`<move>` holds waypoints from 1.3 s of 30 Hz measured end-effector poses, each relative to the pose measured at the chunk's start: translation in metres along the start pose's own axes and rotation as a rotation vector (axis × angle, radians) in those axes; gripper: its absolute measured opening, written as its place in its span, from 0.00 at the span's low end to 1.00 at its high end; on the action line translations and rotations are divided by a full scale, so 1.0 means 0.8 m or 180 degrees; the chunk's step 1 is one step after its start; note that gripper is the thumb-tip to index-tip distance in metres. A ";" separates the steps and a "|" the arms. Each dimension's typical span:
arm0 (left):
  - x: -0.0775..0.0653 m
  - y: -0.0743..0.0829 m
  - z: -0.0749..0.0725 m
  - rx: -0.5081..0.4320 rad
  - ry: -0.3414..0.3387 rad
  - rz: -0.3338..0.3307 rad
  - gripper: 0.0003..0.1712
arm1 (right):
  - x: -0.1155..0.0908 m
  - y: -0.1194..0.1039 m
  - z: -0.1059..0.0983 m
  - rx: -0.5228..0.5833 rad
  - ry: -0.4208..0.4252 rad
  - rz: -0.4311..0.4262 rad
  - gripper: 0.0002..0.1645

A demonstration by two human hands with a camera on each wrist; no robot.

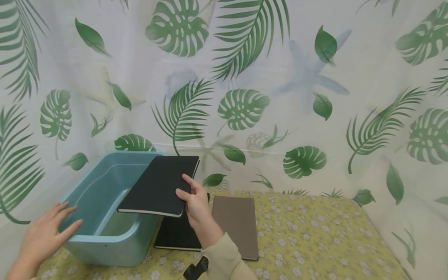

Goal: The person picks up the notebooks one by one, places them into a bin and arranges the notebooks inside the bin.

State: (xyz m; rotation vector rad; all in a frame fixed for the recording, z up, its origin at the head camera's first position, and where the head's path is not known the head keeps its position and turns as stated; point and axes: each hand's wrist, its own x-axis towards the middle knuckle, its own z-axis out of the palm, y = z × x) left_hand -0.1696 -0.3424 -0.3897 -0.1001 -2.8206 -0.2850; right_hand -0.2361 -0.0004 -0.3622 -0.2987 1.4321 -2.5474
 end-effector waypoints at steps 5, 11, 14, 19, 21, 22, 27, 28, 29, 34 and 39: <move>0.000 -0.001 0.001 0.0019 0.0027 0.0012 0.36 | 0.009 0.006 0.012 -0.0066 -0.0048 0.0019 0.33; -0.001 -0.001 0.001 0.0019 0.0024 -0.0005 0.37 | 0.020 0.014 0.025 -0.0199 -0.0125 0.0018 0.34; 0.001 -0.001 0.000 0.0001 0.0024 -0.0010 0.37 | 0.025 0.019 0.032 -0.0291 -0.0085 0.0045 0.34; 0.001 -0.002 0.000 -0.0006 0.0075 0.0009 0.36 | 0.033 0.027 0.044 -0.0367 -0.0069 0.0086 0.32; 0.001 -0.003 0.000 -0.0014 0.0078 0.0015 0.36 | 0.036 0.029 0.049 -0.0383 -0.0057 0.0100 0.32; 0.001 -0.003 0.000 -0.0022 0.0075 0.0017 0.36 | 0.037 0.030 0.051 -0.0391 -0.0035 0.0112 0.32; -0.001 -0.004 0.000 -0.0052 0.0101 0.0006 0.36 | 0.044 0.040 0.064 -0.0456 0.0112 0.0181 0.32; -0.001 -0.004 0.000 -0.0057 0.0097 0.0005 0.36 | 0.045 0.042 0.067 -0.0479 0.0143 0.0189 0.32; -0.001 -0.004 0.000 -0.0055 0.0092 0.0004 0.36 | 0.047 0.044 0.069 -0.0503 0.0179 0.0199 0.32; -0.001 -0.002 0.000 -0.0041 0.0017 -0.0027 0.37 | 0.053 0.054 0.083 -0.0703 0.0297 0.0195 0.31; -0.001 -0.001 0.000 -0.0037 0.0066 -0.0026 0.36 | 0.057 0.063 0.097 -0.0877 0.0321 0.0196 0.30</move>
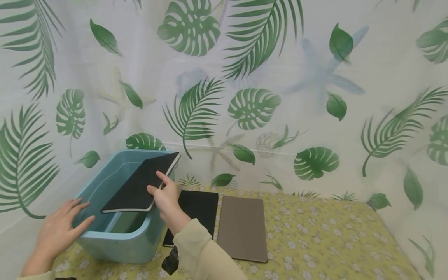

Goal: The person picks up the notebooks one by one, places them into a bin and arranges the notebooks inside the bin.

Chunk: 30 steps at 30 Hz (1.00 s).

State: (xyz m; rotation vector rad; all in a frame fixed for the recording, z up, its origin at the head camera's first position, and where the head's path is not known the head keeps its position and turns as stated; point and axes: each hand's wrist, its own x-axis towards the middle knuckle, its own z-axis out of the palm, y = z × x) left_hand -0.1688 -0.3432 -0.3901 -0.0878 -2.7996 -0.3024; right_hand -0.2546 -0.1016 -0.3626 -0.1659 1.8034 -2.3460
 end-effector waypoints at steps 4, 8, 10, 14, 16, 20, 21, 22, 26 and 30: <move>0.000 0.000 0.001 -0.0025 0.0059 -0.0016 0.36 | 0.001 0.002 0.013 -0.0086 0.0023 -0.0024 0.30; 0.000 0.001 0.001 -0.0037 0.0057 -0.0056 0.37 | 0.003 0.004 0.022 -0.0180 0.0051 -0.0024 0.30; 0.001 0.002 0.001 -0.0035 0.0062 -0.0063 0.37 | 0.004 0.006 0.026 -0.0232 0.0056 -0.0010 0.30; 0.001 0.001 0.000 -0.0040 0.0065 -0.0068 0.36 | 0.008 0.011 0.034 -0.0300 0.0046 0.0062 0.30; 0.001 0.001 0.000 -0.0041 0.0074 -0.0068 0.36 | 0.011 0.011 0.037 -0.0279 -0.0010 0.0151 0.30; 0.002 0.002 0.000 -0.0063 0.0091 -0.0073 0.37 | 0.014 0.004 0.037 -0.0215 -0.0384 0.0389 0.31; 0.002 0.002 0.000 -0.0068 0.0084 -0.0072 0.37 | 0.014 0.003 0.035 -0.0250 -0.0460 0.0420 0.31; 0.002 0.003 0.000 -0.0079 0.0076 -0.0070 0.37 | 0.013 0.001 0.032 -0.0285 -0.0512 0.0427 0.31; 0.002 0.003 0.000 -0.0120 0.0058 -0.0047 0.37 | 0.005 -0.002 0.016 -0.0485 -0.0533 0.0254 0.29; 0.000 0.002 0.000 -0.0104 0.0057 -0.0038 0.37 | -0.010 -0.005 -0.002 -0.0586 -0.0554 0.0047 0.28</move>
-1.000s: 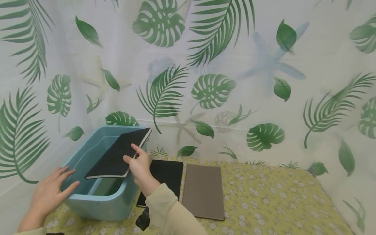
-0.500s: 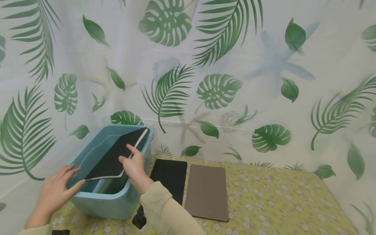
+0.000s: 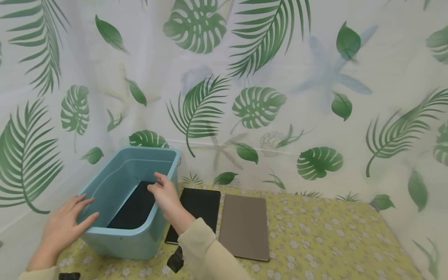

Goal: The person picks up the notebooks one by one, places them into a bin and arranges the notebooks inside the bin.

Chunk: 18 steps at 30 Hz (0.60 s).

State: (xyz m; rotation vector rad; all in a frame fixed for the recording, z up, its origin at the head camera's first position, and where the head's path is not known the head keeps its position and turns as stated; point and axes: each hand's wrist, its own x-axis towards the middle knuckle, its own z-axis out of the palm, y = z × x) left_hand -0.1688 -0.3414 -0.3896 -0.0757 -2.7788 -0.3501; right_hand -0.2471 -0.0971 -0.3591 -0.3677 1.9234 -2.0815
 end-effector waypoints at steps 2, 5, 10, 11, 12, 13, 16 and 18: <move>0.000 0.000 0.000 0.0013 -0.0008 0.0004 0.37 | -0.010 0.000 -0.009 -0.0030 -0.0024 -0.0067 0.27; 0.000 0.000 0.000 0.0036 -0.0007 0.0017 0.37 | -0.023 0.005 -0.026 -0.0056 -0.0123 -0.0256 0.27; -0.001 -0.002 -0.001 0.0054 0.0022 0.0024 0.36 | -0.037 0.013 -0.045 -0.0164 -0.0162 -0.0427 0.26; -0.001 -0.003 -0.001 0.0056 0.0027 0.0025 0.36 | -0.039 0.013 -0.047 -0.0166 -0.0132 -0.0396 0.26; -0.002 -0.003 -0.001 0.0061 0.0032 0.0029 0.36 | -0.041 0.014 -0.048 -0.0201 -0.0099 -0.0388 0.26; -0.002 -0.003 -0.001 0.0064 0.0027 0.0030 0.36 | -0.043 0.014 -0.050 -0.0242 -0.0071 -0.0401 0.25; -0.001 -0.002 0.000 0.0088 0.0013 0.0034 0.37 | -0.048 0.017 -0.055 -0.0320 -0.0010 -0.0431 0.24; -0.001 -0.001 0.001 0.0092 -0.0001 0.0036 0.37 | -0.051 0.018 -0.059 -0.0339 0.0014 -0.0451 0.24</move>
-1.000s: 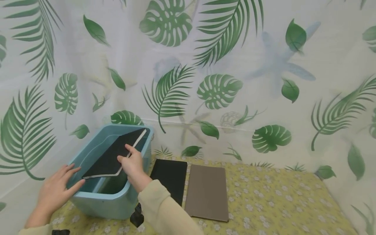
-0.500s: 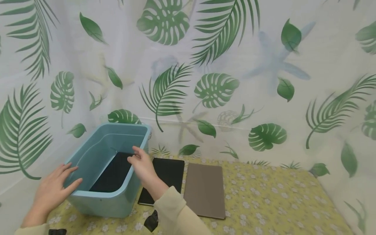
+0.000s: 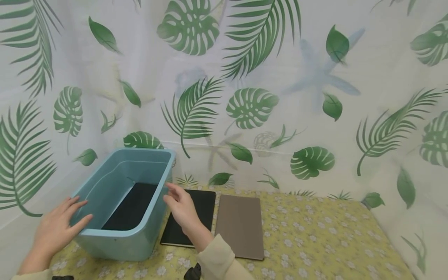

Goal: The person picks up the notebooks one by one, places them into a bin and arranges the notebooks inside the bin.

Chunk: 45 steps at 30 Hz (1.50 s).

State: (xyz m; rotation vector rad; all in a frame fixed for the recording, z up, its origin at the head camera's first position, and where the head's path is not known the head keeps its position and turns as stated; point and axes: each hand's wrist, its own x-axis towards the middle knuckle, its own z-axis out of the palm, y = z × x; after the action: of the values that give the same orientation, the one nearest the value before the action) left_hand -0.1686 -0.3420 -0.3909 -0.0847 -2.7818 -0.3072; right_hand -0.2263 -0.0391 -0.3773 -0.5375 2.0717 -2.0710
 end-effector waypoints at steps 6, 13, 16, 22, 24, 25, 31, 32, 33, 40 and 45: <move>-0.001 0.000 0.002 -0.0037 -0.0033 -0.0025 0.37 | -0.007 0.005 -0.009 -0.0027 0.0025 -0.0048 0.23; -0.002 0.000 0.001 -0.0061 0.0041 -0.0002 0.36 | -0.013 0.007 -0.020 -0.0048 0.0055 -0.0135 0.24; -0.002 -0.001 0.001 -0.0048 0.0046 0.0002 0.36 | -0.015 0.007 -0.026 -0.0096 0.0011 -0.0180 0.24; -0.003 -0.003 0.001 -0.0125 0.0025 -0.0011 0.35 | -0.022 0.008 -0.036 -0.0217 -0.0107 -0.0261 0.24; -0.004 -0.003 0.001 -0.0134 0.0040 -0.0023 0.35 | -0.024 0.008 -0.039 -0.0265 -0.0126 -0.0270 0.24; -0.004 -0.003 0.002 -0.0139 0.0042 -0.0028 0.35 | -0.025 0.008 -0.040 -0.0296 -0.0136 -0.0283 0.24; -0.006 -0.004 0.003 -0.0135 0.0054 -0.0032 0.35 | -0.031 0.012 -0.051 -0.0463 -0.0152 -0.0261 0.24; -0.006 -0.003 0.004 -0.0136 0.0059 -0.0032 0.35 | -0.031 0.013 -0.053 -0.0479 -0.0164 -0.0239 0.24; -0.006 -0.003 0.004 -0.0135 0.0065 -0.0032 0.35 | -0.032 0.014 -0.056 -0.0492 -0.0182 -0.0230 0.25; -0.003 -0.002 0.004 -0.0130 0.0085 -0.0013 0.35 | -0.038 0.018 -0.071 -0.0508 -0.0221 -0.0125 0.24; -0.002 -0.002 0.004 -0.0111 0.0106 0.0008 0.35 | -0.042 0.019 -0.082 -0.0636 -0.0186 -0.0089 0.22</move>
State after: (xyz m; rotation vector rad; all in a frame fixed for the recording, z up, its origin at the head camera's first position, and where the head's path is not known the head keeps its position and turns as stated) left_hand -0.1687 -0.3426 -0.3946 -0.0909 -2.7436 -0.3534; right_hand -0.2208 0.0335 -0.3949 -0.6514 2.2628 -1.8493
